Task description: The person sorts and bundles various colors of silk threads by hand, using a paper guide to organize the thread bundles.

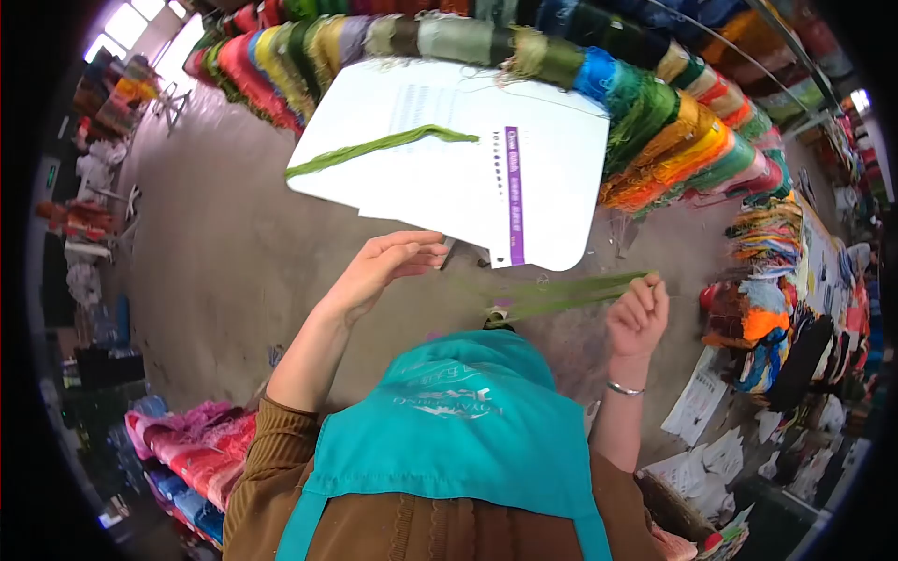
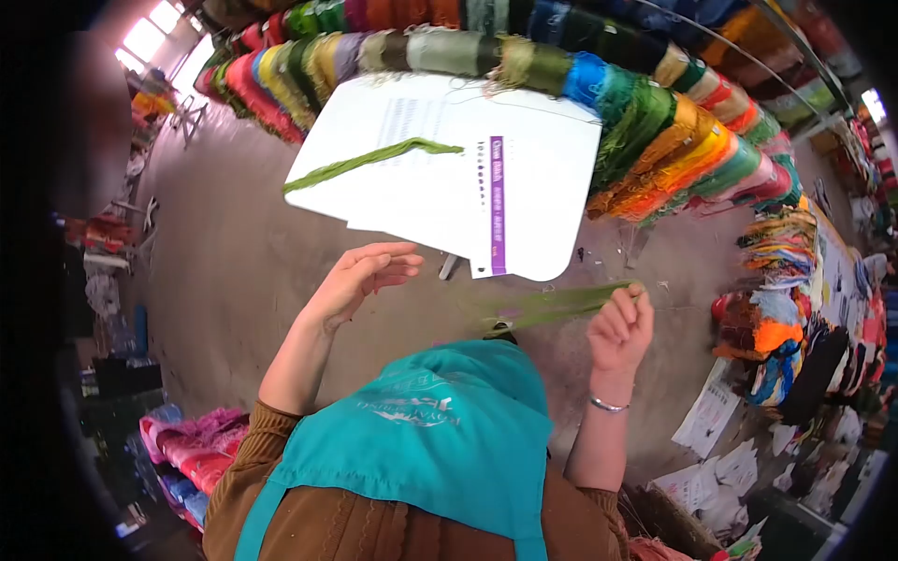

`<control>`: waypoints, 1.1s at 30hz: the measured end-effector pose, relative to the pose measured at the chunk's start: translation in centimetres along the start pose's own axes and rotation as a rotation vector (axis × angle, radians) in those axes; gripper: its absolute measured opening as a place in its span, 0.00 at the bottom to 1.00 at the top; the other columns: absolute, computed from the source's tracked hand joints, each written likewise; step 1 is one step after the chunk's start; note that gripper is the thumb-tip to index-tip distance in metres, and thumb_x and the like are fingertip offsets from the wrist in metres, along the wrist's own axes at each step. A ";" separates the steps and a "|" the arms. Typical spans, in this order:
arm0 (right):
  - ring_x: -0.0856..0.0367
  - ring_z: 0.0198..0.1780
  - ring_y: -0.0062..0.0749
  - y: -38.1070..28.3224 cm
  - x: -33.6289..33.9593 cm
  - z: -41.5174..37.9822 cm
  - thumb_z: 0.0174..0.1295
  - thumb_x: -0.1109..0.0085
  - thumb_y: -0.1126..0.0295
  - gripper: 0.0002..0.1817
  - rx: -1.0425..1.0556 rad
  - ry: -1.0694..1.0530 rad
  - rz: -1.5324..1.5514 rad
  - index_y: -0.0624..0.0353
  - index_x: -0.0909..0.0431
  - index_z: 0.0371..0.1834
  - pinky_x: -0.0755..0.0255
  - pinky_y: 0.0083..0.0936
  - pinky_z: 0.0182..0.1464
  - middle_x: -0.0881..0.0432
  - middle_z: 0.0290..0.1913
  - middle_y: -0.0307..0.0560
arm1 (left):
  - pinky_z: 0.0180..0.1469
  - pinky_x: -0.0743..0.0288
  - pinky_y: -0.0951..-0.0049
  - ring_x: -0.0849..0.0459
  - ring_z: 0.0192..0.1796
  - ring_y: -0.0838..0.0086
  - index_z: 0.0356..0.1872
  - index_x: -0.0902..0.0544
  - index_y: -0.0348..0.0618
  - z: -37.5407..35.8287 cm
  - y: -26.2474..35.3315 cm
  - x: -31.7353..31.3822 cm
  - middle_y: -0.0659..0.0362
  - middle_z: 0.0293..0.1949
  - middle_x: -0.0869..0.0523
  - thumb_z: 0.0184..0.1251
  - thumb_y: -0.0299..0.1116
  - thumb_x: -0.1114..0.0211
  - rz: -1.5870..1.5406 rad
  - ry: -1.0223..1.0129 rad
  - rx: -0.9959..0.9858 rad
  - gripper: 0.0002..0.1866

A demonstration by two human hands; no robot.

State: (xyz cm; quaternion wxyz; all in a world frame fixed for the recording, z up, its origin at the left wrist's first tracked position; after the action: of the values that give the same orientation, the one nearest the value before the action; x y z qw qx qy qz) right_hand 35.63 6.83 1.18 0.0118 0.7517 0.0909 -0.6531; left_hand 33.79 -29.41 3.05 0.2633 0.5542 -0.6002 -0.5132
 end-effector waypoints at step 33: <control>0.31 0.25 0.16 -14.0 2.8 26.9 0.60 0.36 0.74 0.05 0.835 0.394 -1.216 0.66 0.19 0.33 0.36 0.17 0.28 0.25 0.24 0.34 | 0.62 0.28 0.67 0.18 0.56 0.68 0.60 0.23 0.33 12.9 6.6 -8.8 0.52 0.52 0.15 0.72 0.33 0.49 0.079 0.143 -0.026 0.21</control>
State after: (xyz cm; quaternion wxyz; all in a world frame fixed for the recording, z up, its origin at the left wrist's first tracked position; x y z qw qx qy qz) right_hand 7.51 17.28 -4.05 -0.6515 0.6140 0.2346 -0.3789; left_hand 21.94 -17.93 6.90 0.3327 0.5618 -0.5944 -0.4695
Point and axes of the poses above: each hand's wrist, its own z-axis towards the middle knuckle, its own x-axis out of the back of the hand, y = z × x, the point moved 7 cm from there along z, towards the middle knuckle
